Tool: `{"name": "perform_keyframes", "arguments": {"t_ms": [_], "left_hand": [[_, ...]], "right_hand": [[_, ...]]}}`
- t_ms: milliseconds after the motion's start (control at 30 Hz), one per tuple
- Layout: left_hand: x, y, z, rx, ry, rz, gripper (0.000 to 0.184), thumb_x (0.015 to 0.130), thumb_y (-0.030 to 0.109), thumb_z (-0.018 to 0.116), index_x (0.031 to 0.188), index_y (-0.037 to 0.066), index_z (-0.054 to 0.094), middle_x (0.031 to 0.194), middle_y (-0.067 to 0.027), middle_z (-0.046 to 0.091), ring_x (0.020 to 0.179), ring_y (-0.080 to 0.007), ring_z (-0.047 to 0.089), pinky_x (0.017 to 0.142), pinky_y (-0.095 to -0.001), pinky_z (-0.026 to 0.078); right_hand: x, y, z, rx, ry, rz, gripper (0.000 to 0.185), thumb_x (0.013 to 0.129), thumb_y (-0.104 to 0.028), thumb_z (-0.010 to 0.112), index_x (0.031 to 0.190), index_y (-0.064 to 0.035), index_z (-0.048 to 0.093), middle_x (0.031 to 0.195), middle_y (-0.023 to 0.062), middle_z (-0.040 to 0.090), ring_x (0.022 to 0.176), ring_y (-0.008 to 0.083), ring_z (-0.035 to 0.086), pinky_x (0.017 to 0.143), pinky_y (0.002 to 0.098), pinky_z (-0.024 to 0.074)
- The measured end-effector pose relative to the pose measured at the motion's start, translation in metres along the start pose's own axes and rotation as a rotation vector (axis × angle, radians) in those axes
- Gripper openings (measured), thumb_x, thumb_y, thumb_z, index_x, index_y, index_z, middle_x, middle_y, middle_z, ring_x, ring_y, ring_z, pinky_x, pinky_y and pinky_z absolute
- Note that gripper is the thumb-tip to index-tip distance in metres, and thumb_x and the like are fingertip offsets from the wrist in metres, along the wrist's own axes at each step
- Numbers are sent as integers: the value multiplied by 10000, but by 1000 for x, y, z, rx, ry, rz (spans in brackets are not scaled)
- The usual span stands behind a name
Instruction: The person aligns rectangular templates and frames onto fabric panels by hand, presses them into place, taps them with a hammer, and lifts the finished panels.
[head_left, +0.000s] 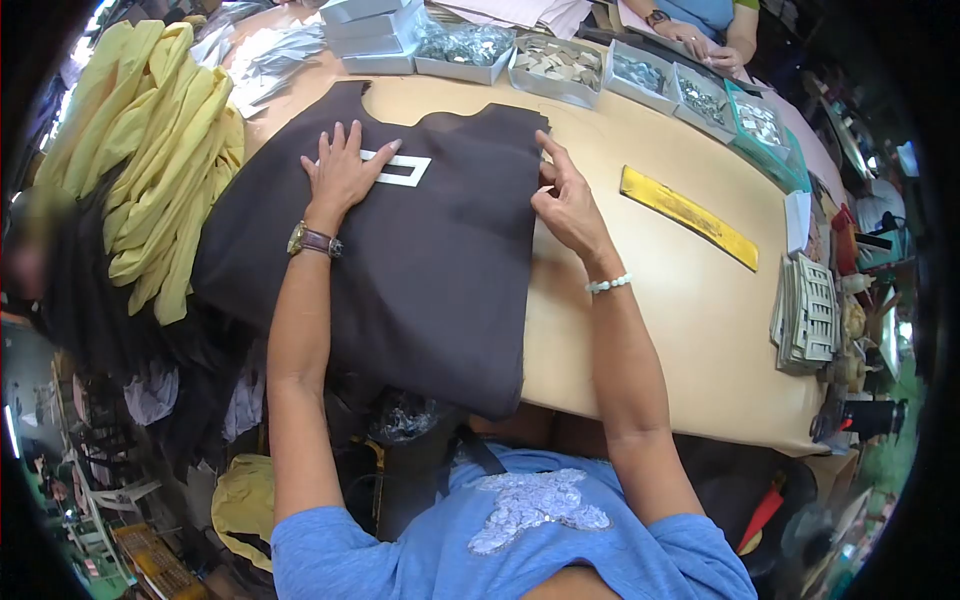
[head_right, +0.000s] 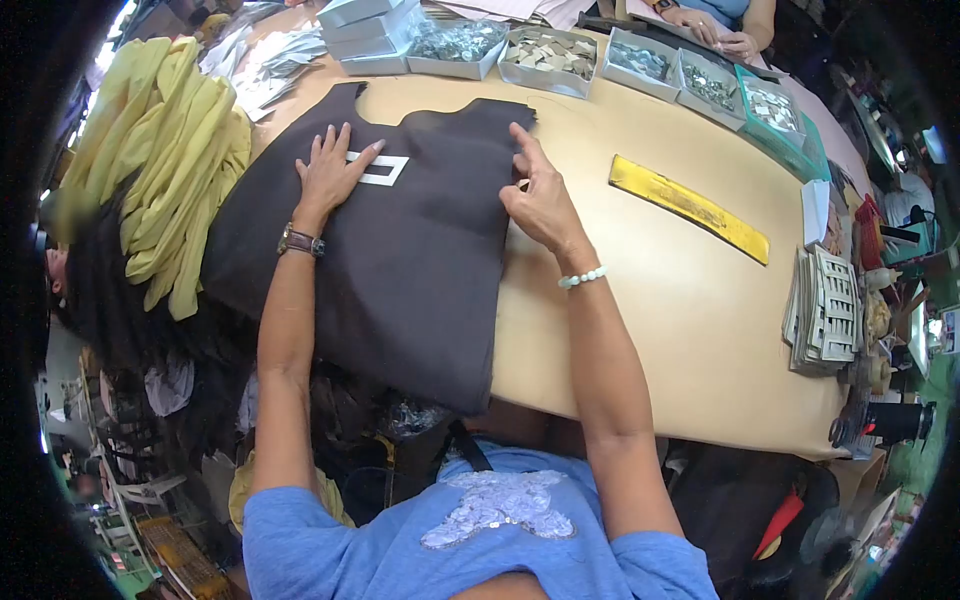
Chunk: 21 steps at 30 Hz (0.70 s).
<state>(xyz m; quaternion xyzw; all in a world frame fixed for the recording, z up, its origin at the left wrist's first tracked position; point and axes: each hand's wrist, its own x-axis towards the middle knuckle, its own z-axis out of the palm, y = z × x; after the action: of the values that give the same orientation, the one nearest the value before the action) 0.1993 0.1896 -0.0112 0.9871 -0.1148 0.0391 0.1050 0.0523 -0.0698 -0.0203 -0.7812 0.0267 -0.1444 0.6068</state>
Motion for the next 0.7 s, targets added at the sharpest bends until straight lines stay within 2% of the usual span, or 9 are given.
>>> {"name": "perform_keyframes", "arguments": {"t_ms": [133,233,333,433,500,567,633,667,700], "left_hand": [[1,0,1,-5,10,3,931,780,721,429,1426,63,298,1487,-194,234,1379,-389,173,1059,-638,101],[0,0,0,4,15,6,933,779,721,431,1425,62,299,1486,-194,238,1377,-387,181,1057,-639,111],[-1,1,1,11,19,3,935,776,721,436,1423,59,302,1483,-192,244,1376,-383,188,1056,-640,118],[-1,2,-1,4,30,3,937,773,720,440,1422,58,304,1481,-190,251,1377,-375,193,1056,-639,122],[-2,2,-1,8,30,-2,939,771,719,444,1422,57,304,1480,-189,256,1377,-371,196,1056,-638,123],[-2,2,-1,12,32,-2,943,768,719,449,1422,56,304,1479,-189,259,1377,-367,199,1058,-634,127],[-2,3,-1,9,28,-7,944,766,719,452,1422,55,304,1478,-188,262,1376,-367,202,1058,-633,128],[-1,3,-1,10,29,-6,945,766,719,454,1422,55,305,1478,-188,262,1375,-367,203,1057,-633,130],[-2,3,0,12,30,-8,945,765,719,455,1421,55,306,1478,-187,263,1375,-367,204,1057,-632,131]], "right_hand": [[-3,-8,-7,-57,-135,17,752,699,31,454,1423,-114,312,1169,236,579,1112,312,553,919,334,435],[-6,-15,1,-115,-87,3,694,711,32,461,1386,-107,380,1138,211,607,1064,291,588,877,336,460],[-1,-2,18,-409,102,-89,637,732,50,497,1355,-69,438,992,114,667,775,129,574,726,256,473],[1,2,17,-351,255,-194,554,762,36,560,1307,-36,488,902,99,694,746,118,599,726,255,486],[0,-9,0,-76,272,-76,520,785,15,620,1288,-2,489,930,91,701,797,114,625,764,258,495],[3,1,-31,-175,346,-182,491,779,-11,653,1250,13,516,918,124,702,762,129,650,732,266,510],[3,0,-62,-69,419,-179,483,788,-13,661,1249,15,520,907,101,704,773,122,641,726,266,508],[-5,-7,-79,-155,460,-87,495,793,-15,660,1263,17,509,918,103,703,782,102,629,734,239,498],[-7,-2,-95,-172,501,-118,502,800,-15,655,1273,29,494,932,103,701,789,93,622,735,224,491]]}}
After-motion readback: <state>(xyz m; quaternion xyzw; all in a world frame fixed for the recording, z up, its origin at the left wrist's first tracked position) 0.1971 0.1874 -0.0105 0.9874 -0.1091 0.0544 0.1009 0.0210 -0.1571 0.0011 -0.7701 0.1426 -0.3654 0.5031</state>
